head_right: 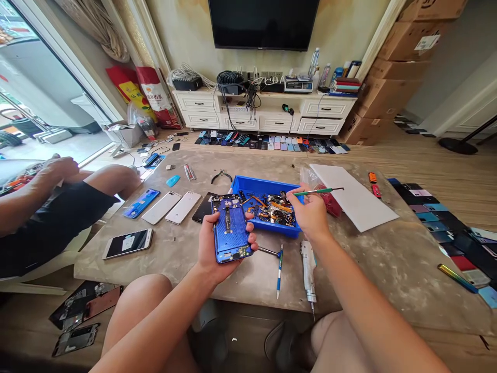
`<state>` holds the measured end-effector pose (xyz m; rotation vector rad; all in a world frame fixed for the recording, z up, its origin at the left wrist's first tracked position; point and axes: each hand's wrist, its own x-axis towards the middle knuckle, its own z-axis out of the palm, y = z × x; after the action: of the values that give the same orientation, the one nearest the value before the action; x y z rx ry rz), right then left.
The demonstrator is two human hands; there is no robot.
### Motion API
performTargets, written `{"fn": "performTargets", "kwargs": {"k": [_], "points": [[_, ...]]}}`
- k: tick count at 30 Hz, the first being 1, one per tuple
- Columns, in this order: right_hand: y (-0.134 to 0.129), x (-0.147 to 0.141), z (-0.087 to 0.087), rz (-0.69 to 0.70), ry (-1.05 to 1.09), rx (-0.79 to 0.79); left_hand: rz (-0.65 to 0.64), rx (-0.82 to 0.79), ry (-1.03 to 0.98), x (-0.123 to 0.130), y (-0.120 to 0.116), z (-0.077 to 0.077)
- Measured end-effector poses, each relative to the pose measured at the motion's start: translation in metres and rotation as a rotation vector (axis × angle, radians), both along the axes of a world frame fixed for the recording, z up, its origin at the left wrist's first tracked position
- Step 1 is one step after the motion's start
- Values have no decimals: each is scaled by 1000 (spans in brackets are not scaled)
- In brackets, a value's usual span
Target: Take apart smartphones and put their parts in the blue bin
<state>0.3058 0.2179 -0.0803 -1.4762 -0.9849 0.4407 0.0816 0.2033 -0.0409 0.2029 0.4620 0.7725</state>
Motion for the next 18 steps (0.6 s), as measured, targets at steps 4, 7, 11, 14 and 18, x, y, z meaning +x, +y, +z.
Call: {"fn": "performTargets", "kwargs": {"k": [4,7,11,14,18], "points": [[-3,5,5,-25,-44,15,-26,67,-107,-4,0,0],[-3,3,4,-13,-81,26,-40,100,-164,-6,0,-1],[10,8,-16,-14,-113,-8,-36,118,-163,-8,0,1],[18,13,-30,-7,-122,-42,-48,130,-165,-9,-1,3],[17,16,-34,-23,-146,-53,-48,131,-172,-9,-1,5]]}}
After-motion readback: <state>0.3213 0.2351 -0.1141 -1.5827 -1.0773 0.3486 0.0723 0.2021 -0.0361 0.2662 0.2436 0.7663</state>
